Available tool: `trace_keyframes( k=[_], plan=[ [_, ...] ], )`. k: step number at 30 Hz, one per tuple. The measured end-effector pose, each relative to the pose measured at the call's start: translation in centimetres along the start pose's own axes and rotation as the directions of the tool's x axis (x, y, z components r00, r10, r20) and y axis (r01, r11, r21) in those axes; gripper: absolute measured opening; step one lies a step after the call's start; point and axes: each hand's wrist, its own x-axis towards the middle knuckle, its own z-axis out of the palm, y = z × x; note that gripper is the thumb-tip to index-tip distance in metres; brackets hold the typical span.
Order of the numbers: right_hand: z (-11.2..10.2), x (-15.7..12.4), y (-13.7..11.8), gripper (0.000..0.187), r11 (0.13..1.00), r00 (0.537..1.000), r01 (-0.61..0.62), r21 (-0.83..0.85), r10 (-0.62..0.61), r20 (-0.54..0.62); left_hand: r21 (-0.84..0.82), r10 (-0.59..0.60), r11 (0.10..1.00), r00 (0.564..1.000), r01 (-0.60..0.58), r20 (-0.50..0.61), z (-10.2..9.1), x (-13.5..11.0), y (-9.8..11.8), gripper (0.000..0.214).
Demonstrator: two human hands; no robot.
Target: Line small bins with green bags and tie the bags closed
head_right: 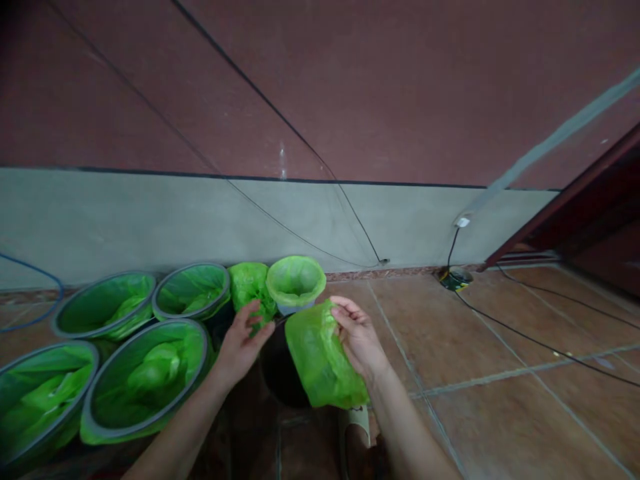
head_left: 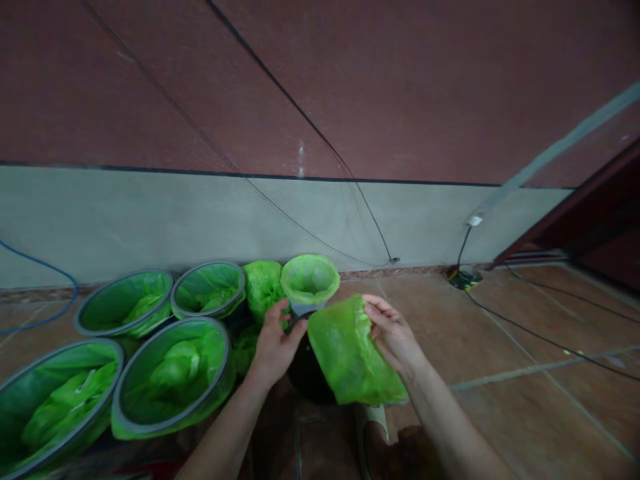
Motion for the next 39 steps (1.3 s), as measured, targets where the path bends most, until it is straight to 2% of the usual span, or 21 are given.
trace_keyframes(
  k=[1, 2, 4, 5, 7, 9, 11, 13, 14, 17, 19, 21, 23, 25, 26, 28, 30, 31, 33, 35, 39],
  plan=[
    [0.6, -0.3, 0.1, 0.031, 1.000, 1.000, -0.008, 0.014, 0.008, 0.018, -0.092, 0.010, 0.996, 0.986, 0.005, 0.165, 1.2, -1.0, 0.5, 0.063],
    [1.1, -0.6, 0.2, 0.032, 1.000, 0.999, -0.011, 0.014, 0.011, 0.041, -0.151, 0.015, 0.988, 0.961, 0.029, 0.277, 2.3, -2.0, 1.0, 0.066],
    [2.0, -1.1, 0.6, 0.031, 0.999, 0.995, 0.010, -0.034, -0.006, 0.104, -0.235, 0.039, 0.969, 0.905, 0.069, 0.423, 4.1, -3.4, 1.9, 0.070],
    [2.4, -1.3, 0.8, 0.030, 0.996, 0.989, 0.031, -0.081, -0.019, 0.146, -0.270, 0.058, 0.960, 0.886, 0.077, 0.460, 4.9, -3.7, 2.2, 0.068],
    [2.9, -1.6, 1.3, 0.027, 0.976, 0.971, 0.094, -0.198, -0.046, 0.235, -0.311, 0.089, 0.948, 0.879, 0.069, 0.468, 5.8, -3.7, 2.5, 0.051],
    [3.0, -1.7, 1.6, 0.030, 0.936, 0.951, 0.172, -0.308, -0.075, 0.301, -0.300, 0.072, 0.952, 0.906, 0.063, 0.416, 6.2, -3.1, 2.4, 0.030],
    [2.6, -1.5, 1.6, 0.036, 0.882, 0.939, 0.252, -0.398, -0.123, 0.321, -0.274, 0.007, 0.957, 0.936, 0.096, 0.351, 6.2, -2.3, 2.0, 0.022],
    [1.7, -1.1, 1.2, 0.039, 0.786, 0.934, 0.340, -0.516, -0.215, 0.287, -0.294, -0.064, 0.942, 0.948, 0.160, 0.311, 6.0, -1.7, 1.6, 0.023],
    [1.1, -0.8, 0.9, 0.040, 0.710, 0.923, 0.383, -0.591, -0.276, 0.266, -0.314, -0.095, 0.930, 0.949, 0.193, 0.301, 5.8, -1.4, 1.4, 0.025],
    [-0.3, 0.0, 0.4, 0.052, 0.424, 0.866, 0.457, -0.782, -0.413, 0.282, -0.357, -0.138, 0.902, 0.945, 0.243, 0.297, 5.4, -0.8, 1.1, 0.030],
    [-0.9, 0.4, 0.5, 0.063, 0.275, 0.846, 0.471, -0.838, -0.411, 0.340, -0.343, -0.123, 0.909, 0.940, 0.235, 0.319, 5.1, -0.6, 1.0, 0.031],
    [-1.1, 0.7, 0.7, 0.069, 0.195, 0.846, 0.475, -0.858, -0.369, 0.385, -0.296, -0.078, 0.934, 0.922, 0.201, 0.380, 4.9, -0.6, 1.1, 0.031],
    [-1.2, 1.0, 1.0, 0.067, 0.175, 0.851, 0.478, -0.861, -0.335, 0.405, -0.218, -0.034, 0.965, 0.890, 0.149, 0.456, 4.7, -0.6, 1.1, 0.031],
    [-1.3, 1.3, 1.1, 0.049, 0.189, 0.861, 0.471, -0.862, -0.314, 0.401, -0.138, -0.016, 0.986, 0.886, 0.090, 0.464, 4.4, -0.5, 1.1, 0.032],
    [-1.4, 1.4, 1.1, 0.037, 0.197, 0.867, 0.463, -0.864, -0.301, 0.397, -0.109, -0.019, 0.991, 0.904, 0.073, 0.427, 4.3, -0.3, 1.1, 0.031],
    [-1.6, 1.6, 0.8, 0.017, 0.207, 0.881, 0.445, -0.871, -0.275, 0.384, -0.102, -0.038, 0.992, 0.958, 0.069, 0.286, 4.0, 0.1, 1.0, 0.027],
    [-1.7, 1.7, 0.6, 0.011, 0.214, 0.894, 0.423, -0.880, -0.260, 0.366, -0.194, -0.101, 0.972, 0.982, 0.131, 0.159, 3.7, 0.5, 1.1, 0.022],
    [-1.8, 1.7, 0.5, 0.010, 0.220, 0.898, 0.413, -0.884, -0.259, 0.355, -0.271, -0.150, 0.945, 0.979, 0.182, 0.135, 3.6, 0.7, 1.1, 0.021],
    [-1.8, 1.8, 0.5, 0.008, 0.233, 0.905, 0.396, -0.888, -0.263, 0.334, -0.426, -0.243, 0.855, 0.954, 0.296, 0.175, 3.5, 1.0, 1.4, 0.022],
    [-1.7, 1.8, 0.7, 0.008, 0.231, 0.904, 0.395, -0.889, -0.270, 0.332, -0.509, -0.280, 0.777, 0.928, 0.370, 0.247, 3.4, 1.0, 1.8, 0.024],
    [-1.6, 2.1, 1.1, 0.009, 0.178, 0.894, 0.412, -0.894, -0.268, 0.359, -0.539, -0.236, 0.752, 0.918, 0.379, 0.318, 3.4, 1.0, 2.8, 0.034]
  ],
)
